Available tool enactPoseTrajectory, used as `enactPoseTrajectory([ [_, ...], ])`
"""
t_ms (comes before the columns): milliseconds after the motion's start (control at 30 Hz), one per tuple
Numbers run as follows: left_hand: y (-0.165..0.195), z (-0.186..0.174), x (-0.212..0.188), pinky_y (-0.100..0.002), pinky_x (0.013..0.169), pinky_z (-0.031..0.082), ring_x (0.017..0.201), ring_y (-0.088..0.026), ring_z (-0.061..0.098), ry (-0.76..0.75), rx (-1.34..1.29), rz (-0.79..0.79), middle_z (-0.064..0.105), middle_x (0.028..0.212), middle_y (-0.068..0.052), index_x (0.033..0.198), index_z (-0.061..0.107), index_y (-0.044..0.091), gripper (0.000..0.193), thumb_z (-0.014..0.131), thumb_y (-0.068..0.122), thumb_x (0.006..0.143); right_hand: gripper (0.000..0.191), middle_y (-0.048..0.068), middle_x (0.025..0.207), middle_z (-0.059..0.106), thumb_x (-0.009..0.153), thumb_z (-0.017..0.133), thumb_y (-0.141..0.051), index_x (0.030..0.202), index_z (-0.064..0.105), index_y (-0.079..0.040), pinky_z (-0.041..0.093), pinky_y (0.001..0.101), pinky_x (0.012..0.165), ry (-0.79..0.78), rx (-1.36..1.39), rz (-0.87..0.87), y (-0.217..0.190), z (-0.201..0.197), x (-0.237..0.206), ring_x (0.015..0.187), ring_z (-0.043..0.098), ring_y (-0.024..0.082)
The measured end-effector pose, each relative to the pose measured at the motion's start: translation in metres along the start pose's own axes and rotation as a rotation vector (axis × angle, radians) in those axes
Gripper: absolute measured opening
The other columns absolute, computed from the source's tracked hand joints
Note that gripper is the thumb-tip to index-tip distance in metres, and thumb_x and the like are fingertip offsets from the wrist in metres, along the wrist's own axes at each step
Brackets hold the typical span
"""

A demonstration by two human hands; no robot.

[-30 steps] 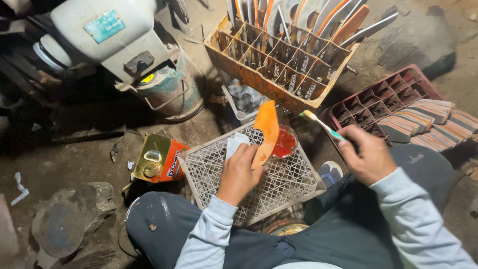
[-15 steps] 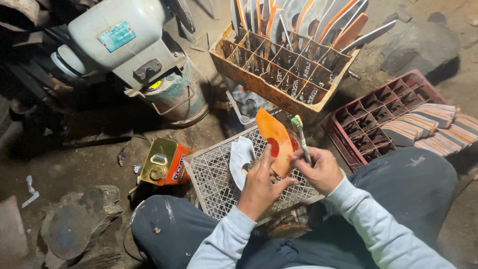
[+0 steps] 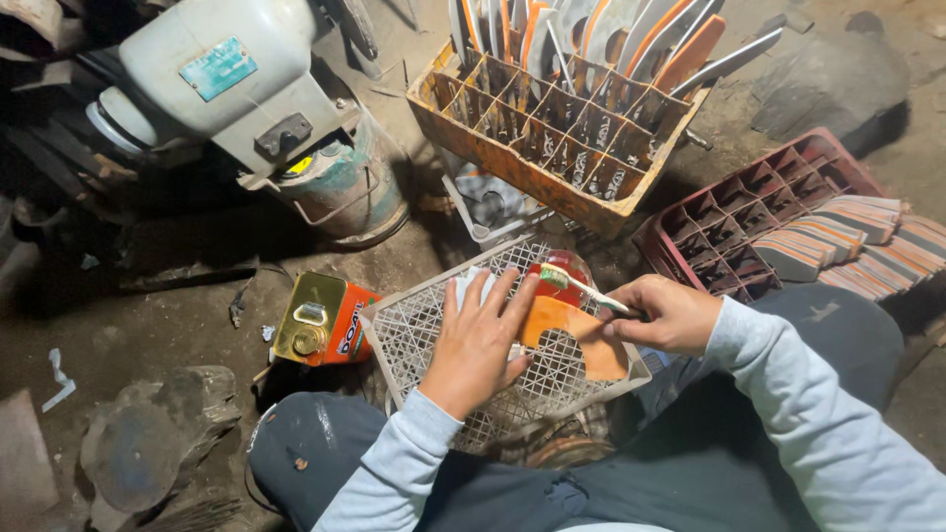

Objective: The person sits on the floor and uses a toothbrush to apply red adhesive from a small container onto curved plastic parts. They handle several parts one at a time, applying glue to each and placing them into a compartmentalized crate.

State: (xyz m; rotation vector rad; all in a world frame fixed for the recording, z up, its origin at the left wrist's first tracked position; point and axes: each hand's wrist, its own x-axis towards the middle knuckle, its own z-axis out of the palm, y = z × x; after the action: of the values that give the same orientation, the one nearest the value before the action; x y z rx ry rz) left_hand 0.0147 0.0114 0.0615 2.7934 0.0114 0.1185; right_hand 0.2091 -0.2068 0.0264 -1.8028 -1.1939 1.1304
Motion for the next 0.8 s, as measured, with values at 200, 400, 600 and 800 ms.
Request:
enactPoseTrajectory([
  [200,-0.004,0.015,-0.01,-0.058,0.098,0.042,0.116,-0.033,0.057,-0.046,-0.066,0.018,0.056,0.134,-0.009,0.152,0.043,0.02,0.092,0.087,0.023,0.071,0.025,0.005,0.087,0.083,0.088,0.072,-0.017,0.108,0.078,-0.002,0.058,0.0297,0.078,-0.107,0.023,0.147,-0.001,0.002,0.005,0.082,0.072,0.008],
  [400,-0.007,0.015,-0.013,-0.048,0.081,0.053,0.097,-0.032,0.065,-0.067,-0.15,0.018,0.061,0.111,-0.009,0.147,0.049,0.017,0.085,0.086,0.019,0.071,0.026,0.005,0.087,0.083,0.088,0.073,-0.017,0.109,0.078,-0.002,0.058,0.0294,0.077,-0.149,0.038,0.094,-0.009,-0.002,0.01,0.082,0.071,0.008],
  [600,-0.019,0.013,-0.015,-0.047,0.07,0.057,0.083,-0.034,0.069,-0.03,-0.12,-0.07,0.064,0.102,-0.011,0.141,0.053,0.011,0.08,0.086,0.025,0.069,0.04,0.007,0.091,0.082,0.089,0.071,-0.032,0.12,0.074,-0.006,0.058,0.0328,0.077,0.08,-0.049,0.161,-0.009,-0.004,0.011,0.083,0.071,0.013],
  [800,-0.063,-0.016,-0.016,-0.05,0.07,0.058,0.082,-0.038,0.07,0.162,-0.01,-0.319,0.064,0.114,-0.01,0.135,0.058,0.014,0.076,0.087,0.029,0.066,0.033,0.025,0.09,0.07,0.097,0.061,-0.024,0.121,0.052,-0.003,0.052,0.05,0.08,0.393,-0.464,0.304,0.019,0.01,0.002,0.09,0.069,0.044],
])
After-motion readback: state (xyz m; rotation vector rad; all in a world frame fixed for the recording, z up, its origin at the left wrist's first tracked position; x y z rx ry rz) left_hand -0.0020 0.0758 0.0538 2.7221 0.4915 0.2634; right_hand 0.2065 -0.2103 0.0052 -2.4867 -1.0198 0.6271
